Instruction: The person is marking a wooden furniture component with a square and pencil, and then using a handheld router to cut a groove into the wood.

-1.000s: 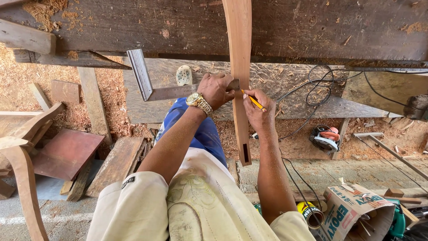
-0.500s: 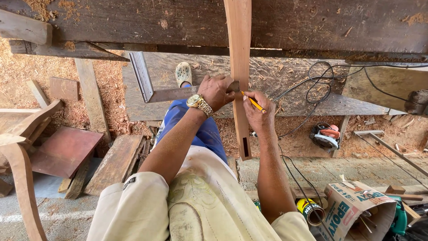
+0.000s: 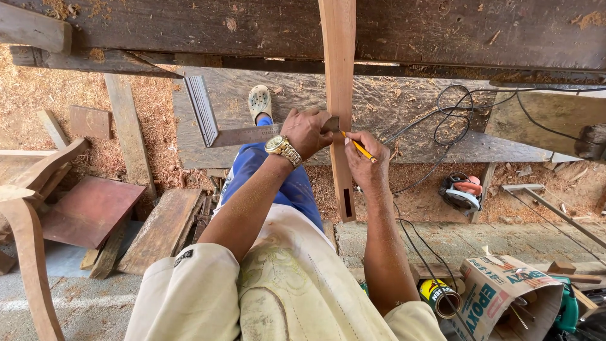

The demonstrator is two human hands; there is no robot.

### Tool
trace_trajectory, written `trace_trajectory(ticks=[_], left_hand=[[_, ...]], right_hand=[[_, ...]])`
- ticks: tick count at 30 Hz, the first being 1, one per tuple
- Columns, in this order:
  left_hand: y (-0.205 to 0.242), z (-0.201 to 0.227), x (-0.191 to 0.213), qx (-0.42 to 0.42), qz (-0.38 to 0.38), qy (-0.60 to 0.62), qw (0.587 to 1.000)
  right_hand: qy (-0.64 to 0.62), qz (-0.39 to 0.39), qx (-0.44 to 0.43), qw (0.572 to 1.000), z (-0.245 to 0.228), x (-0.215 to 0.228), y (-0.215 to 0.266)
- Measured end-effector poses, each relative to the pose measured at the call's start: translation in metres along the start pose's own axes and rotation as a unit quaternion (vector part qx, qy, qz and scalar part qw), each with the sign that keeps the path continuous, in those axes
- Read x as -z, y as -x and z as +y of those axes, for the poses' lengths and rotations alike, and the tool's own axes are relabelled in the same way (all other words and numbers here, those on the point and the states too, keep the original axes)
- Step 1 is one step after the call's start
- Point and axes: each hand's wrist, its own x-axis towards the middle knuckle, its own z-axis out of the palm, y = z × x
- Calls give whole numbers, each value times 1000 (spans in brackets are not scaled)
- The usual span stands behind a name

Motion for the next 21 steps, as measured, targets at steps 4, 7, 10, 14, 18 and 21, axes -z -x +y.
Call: trace_trajectory(ticks=[4,7,10,14,18,21], left_hand=[[6,2,-3,6,-7,0,1000],[9,2,-7,3,-1,2,1000],[13,2,-12,-2,4,3,1000],[16,3,-20,-8,18,3,1000],[22,5,-22,2,7,-1,1000],[27,8,-22,4,6,12,1000]], right_hand=[[-11,4,-3,1000,1,0,7],[-11,7,4,1000,5,0,10],[-3,11,14,1000,10,-1,15],[-7,12,14,1000,8,2,20],[-2,10,6,1000,13,1,26],[0,15,21,1000,24,-4,31]])
